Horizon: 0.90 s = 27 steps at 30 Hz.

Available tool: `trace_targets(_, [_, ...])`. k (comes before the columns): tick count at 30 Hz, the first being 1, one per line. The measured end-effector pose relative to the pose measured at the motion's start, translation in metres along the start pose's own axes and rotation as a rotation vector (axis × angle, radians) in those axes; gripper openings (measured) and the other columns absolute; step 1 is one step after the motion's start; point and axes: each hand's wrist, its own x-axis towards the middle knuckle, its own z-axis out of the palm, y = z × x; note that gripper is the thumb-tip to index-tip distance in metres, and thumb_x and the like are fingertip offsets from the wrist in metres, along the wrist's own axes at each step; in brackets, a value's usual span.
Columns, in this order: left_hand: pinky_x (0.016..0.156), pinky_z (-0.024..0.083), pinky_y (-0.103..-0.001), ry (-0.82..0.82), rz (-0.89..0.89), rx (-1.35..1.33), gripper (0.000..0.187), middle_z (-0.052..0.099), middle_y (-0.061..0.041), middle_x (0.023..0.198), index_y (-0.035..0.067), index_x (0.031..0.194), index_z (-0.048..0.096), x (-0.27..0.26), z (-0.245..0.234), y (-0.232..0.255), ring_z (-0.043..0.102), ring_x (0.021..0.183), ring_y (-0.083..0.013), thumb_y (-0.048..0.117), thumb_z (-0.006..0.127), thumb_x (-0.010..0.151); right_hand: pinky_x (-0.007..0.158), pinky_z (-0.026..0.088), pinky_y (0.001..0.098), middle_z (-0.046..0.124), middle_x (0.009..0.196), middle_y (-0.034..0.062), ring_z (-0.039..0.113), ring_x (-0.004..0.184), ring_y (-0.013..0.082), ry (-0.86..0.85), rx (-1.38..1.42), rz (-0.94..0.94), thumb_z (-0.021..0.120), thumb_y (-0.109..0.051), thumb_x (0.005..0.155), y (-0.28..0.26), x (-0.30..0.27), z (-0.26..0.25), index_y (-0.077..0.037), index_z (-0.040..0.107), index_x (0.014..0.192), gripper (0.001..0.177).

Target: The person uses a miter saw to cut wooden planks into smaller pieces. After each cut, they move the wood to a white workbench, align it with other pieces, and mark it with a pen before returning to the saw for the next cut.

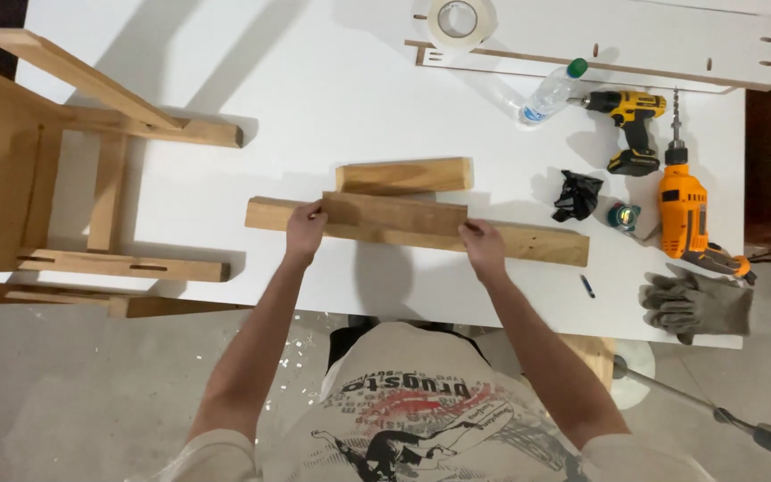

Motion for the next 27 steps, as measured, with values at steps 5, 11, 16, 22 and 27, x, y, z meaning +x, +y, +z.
trace_targets(5, [0.107, 0.052, -0.043, -0.004, -0.073, -0.012, 0.053, 0.062, -0.019, 0.139, 0.004, 0.142, 0.062, -0.055, -0.005, -0.015, 0.065, 0.122, -0.0336, 0.022, 0.067, 0.092, 0.08, 0.058, 0.0408, 0.072, 0.117, 0.0215, 0.072, 0.094, 0.0267, -0.035, -0.073, 0.133, 0.073, -0.026, 0.096, -0.018, -0.093, -0.008, 0.0, 0.067, 0.132, 0.044])
trace_targets(11, [0.106, 0.054, -0.042, -0.053, -0.132, -0.032, 0.052, 0.059, -0.019, 0.138, 0.004, 0.144, 0.06, -0.079, 0.006, -0.044, 0.064, 0.123, -0.0336, 0.019, 0.066, 0.094, 0.088, 0.057, 0.041, 0.072, 0.122, 0.0162, 0.073, 0.102, 0.0253, -0.072, -0.15, 0.202, 0.069, -0.03, 0.101, 0.041, -0.103, -0.011, -0.007, 0.066, 0.136, 0.041])
trace_targets(16, [0.107, 0.054, -0.04, -0.01, -0.118, -0.013, 0.053, 0.058, -0.018, 0.136, 0.004, 0.138, 0.065, -0.072, 0.015, -0.072, 0.062, 0.126, -0.0353, 0.022, 0.074, 0.089, 0.093, 0.058, 0.045, 0.07, 0.126, 0.0205, 0.068, 0.116, 0.0355, -0.064, -0.166, 0.131, 0.07, -0.027, 0.1, 0.043, -0.103, -0.01, -0.003, 0.068, 0.131, 0.039])
trace_targets(22, [0.109, 0.05, -0.043, -0.03, -0.087, -0.052, 0.051, 0.057, -0.021, 0.135, 0.004, 0.136, 0.065, -0.071, 0.01, -0.078, 0.057, 0.13, -0.0391, 0.024, 0.076, 0.09, 0.101, 0.056, 0.0463, 0.066, 0.13, 0.0237, 0.063, 0.123, 0.0395, -0.033, -0.144, 0.113, 0.074, -0.028, 0.096, 0.04, -0.11, -0.007, -0.002, 0.067, 0.131, 0.044])
trace_targets(27, [0.107, 0.052, -0.041, -0.043, -0.069, -0.062, 0.051, 0.056, -0.02, 0.135, 0.004, 0.138, 0.064, -0.073, 0.011, -0.081, 0.059, 0.126, -0.0364, 0.022, 0.074, 0.092, 0.101, 0.057, 0.04, 0.067, 0.128, 0.0177, 0.065, 0.121, 0.0333, -0.01, -0.098, 0.133, 0.077, -0.03, 0.094, 0.054, -0.108, -0.005, -0.007, 0.068, 0.132, 0.046])
